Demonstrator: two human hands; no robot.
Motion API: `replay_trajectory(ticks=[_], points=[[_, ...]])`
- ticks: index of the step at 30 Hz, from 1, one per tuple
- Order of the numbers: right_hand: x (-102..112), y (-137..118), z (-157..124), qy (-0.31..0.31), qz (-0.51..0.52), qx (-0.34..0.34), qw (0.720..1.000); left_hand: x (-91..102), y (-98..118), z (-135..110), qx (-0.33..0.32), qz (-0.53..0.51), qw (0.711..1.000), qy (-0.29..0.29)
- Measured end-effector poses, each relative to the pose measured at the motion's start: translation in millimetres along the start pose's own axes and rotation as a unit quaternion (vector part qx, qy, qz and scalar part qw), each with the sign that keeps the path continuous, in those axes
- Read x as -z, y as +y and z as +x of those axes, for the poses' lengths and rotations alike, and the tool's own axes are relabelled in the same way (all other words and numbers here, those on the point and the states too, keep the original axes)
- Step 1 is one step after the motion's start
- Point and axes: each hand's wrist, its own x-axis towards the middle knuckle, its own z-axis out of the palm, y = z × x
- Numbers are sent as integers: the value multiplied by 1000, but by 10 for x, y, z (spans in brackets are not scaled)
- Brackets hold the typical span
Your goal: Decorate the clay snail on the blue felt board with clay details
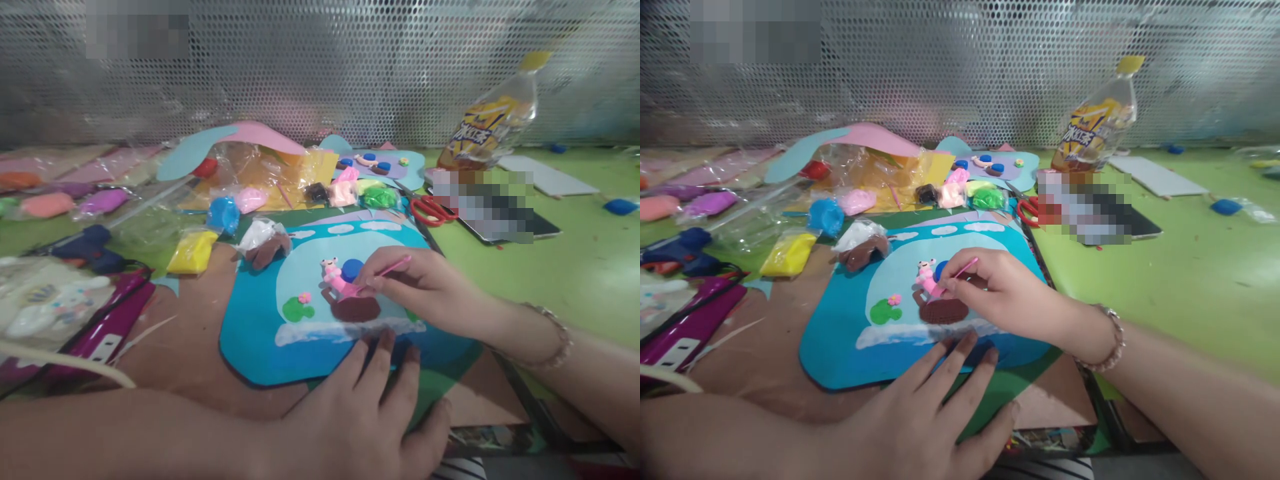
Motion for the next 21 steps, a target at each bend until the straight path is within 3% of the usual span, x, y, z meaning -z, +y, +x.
replay_trajectory(ticks=[10,21], points=[[6,-26,-44,-18,-4,65,998,4,13,-10,2,3,1000,6],[-5,-9,-36,-29,-34,85,995,19,14,3,10,-1,1000,4]])
